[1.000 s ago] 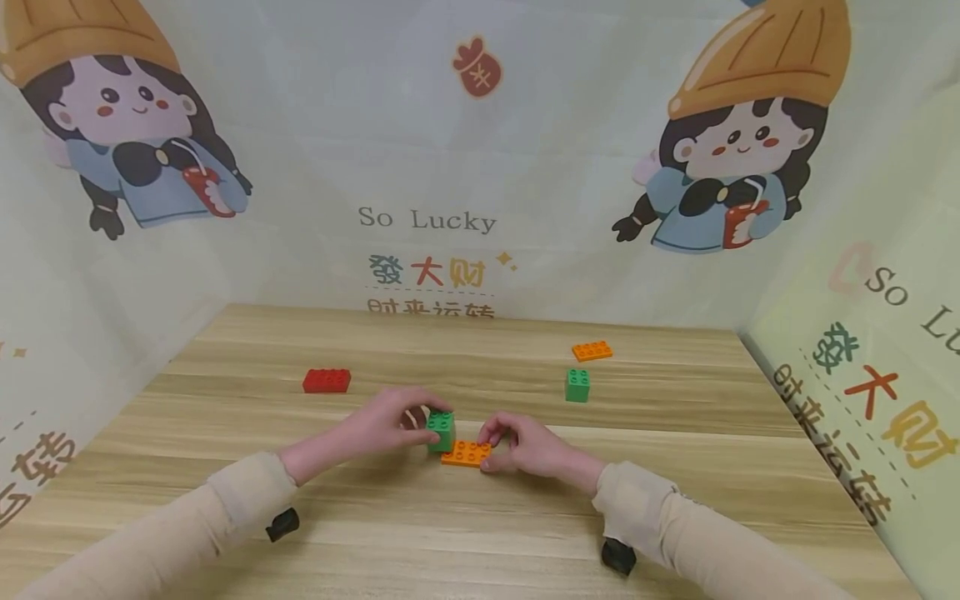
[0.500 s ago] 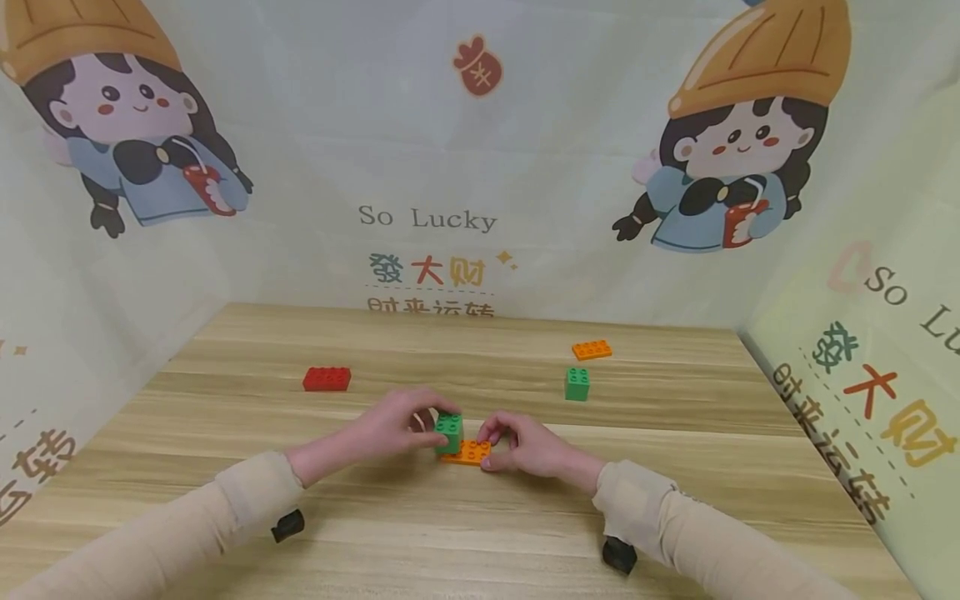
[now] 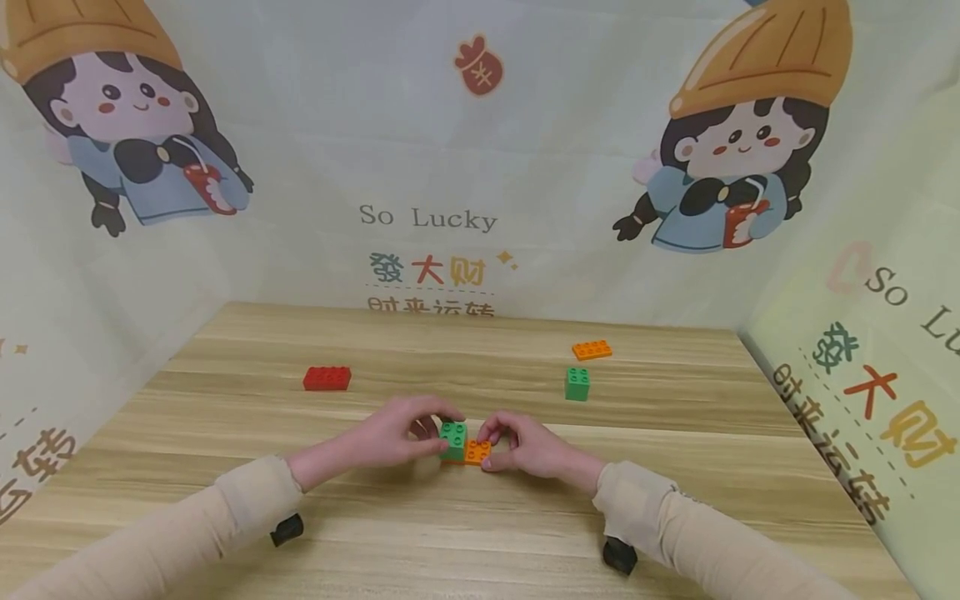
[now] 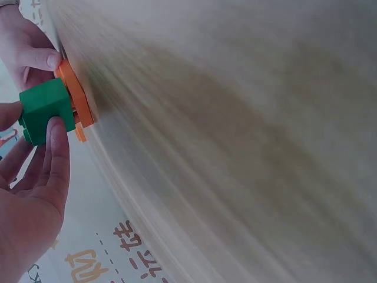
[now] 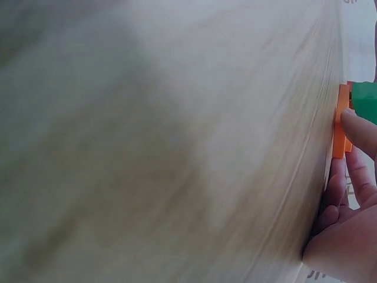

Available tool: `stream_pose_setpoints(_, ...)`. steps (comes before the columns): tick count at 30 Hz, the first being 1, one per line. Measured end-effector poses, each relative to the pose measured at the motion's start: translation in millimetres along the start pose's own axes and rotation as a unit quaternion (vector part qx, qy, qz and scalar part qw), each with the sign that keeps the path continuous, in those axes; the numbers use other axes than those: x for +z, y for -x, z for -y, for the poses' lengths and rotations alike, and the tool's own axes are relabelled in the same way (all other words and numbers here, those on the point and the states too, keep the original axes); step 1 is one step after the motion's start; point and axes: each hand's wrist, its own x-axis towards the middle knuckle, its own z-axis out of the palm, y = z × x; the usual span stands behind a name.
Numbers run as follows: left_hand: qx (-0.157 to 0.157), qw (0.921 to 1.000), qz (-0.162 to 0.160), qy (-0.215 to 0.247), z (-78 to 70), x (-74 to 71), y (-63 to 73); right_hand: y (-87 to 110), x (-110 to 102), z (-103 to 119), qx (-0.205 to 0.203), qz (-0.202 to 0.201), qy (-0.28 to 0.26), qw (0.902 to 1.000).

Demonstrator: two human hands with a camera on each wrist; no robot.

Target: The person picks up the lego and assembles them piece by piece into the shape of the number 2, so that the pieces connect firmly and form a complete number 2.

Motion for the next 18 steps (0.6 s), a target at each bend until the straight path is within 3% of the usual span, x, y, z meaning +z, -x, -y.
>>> stream_pose_setpoints(18,-0.033,0.9993,-0.009,0.014,-1.6,-1.3,0.5,0.7,-2.8,2.0,-0.005,0.009,0.001,1.0)
